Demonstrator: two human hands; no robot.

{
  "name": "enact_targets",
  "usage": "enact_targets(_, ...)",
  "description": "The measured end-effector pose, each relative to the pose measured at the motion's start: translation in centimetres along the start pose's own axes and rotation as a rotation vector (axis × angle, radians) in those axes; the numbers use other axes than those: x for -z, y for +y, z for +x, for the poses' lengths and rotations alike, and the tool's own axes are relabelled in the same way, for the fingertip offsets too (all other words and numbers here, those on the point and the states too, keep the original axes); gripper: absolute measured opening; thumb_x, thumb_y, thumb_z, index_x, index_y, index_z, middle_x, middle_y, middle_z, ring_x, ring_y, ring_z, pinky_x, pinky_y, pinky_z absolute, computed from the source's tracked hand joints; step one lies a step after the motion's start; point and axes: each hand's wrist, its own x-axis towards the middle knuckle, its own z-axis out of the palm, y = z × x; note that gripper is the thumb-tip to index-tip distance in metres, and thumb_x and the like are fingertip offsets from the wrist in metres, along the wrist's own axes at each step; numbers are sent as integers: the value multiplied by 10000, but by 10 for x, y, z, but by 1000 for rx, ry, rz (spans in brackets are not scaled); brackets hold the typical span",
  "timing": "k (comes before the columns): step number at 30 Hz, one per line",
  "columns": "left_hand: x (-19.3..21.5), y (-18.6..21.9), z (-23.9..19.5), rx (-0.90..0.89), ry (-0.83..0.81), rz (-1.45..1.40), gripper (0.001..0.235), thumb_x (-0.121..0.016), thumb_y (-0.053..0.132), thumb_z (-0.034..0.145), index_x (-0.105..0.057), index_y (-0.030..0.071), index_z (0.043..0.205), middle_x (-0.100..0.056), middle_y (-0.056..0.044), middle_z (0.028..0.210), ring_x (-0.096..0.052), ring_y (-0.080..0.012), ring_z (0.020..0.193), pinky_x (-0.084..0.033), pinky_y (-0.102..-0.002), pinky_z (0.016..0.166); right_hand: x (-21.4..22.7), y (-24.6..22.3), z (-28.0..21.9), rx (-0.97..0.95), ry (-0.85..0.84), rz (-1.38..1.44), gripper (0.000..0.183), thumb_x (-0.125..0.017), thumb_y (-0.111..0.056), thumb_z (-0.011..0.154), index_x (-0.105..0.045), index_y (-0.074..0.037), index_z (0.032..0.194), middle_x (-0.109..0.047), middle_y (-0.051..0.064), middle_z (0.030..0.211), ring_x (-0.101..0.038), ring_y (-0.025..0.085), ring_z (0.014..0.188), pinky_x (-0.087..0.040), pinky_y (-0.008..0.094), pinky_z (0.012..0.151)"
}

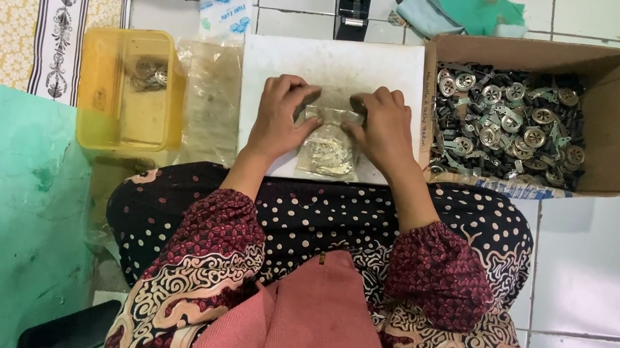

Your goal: Sorting metal derailleur guards from a large box and placing them into small plastic bags for packaging.

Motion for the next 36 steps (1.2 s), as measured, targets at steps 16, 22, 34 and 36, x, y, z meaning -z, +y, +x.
enact_targets(16,-4,2,-20,-126,25,15,50,-748,242,812,-712,228,843,-636,13,943,-611,-248,914,-497,-390,840,1,6,-30,381,211,36,143,-745,-269,937,-744,-141,1000,-674,57,1094,-613,289,1102,-503,444,940)
enact_targets(22,5,10,-16,-33,-29,-5,293,-840,271,802,-694,197,1045,-608,-14,1022,-596,-288,964,-502,-432,854,-5,-4,-24,75,86,-7,420,-815,-304,834,-683,-134,1195,-627,51,1036,-573,280,1083,-499,458,908)
enact_targets(34,48,52,0,337,-204,-245,114,-807,150,911,-773,123,1017,-741,-88,904,-716,-268,892,-583,-371,830,55,-42,-20,31,-39,469,229,-792,-76,868,-733,12,1071,-749,216,923,-719,381,864,-550,488,817)
enact_targets(36,37,40,3,235,-139,-90,140,-827,159,877,-760,164,1001,-713,-42,885,-692,-255,882,-590,-350,804,23,-24,-8,49,84,320,184,-798,-156,893,-752,-98,1062,-744,91,935,-706,296,901,-562,399,832)
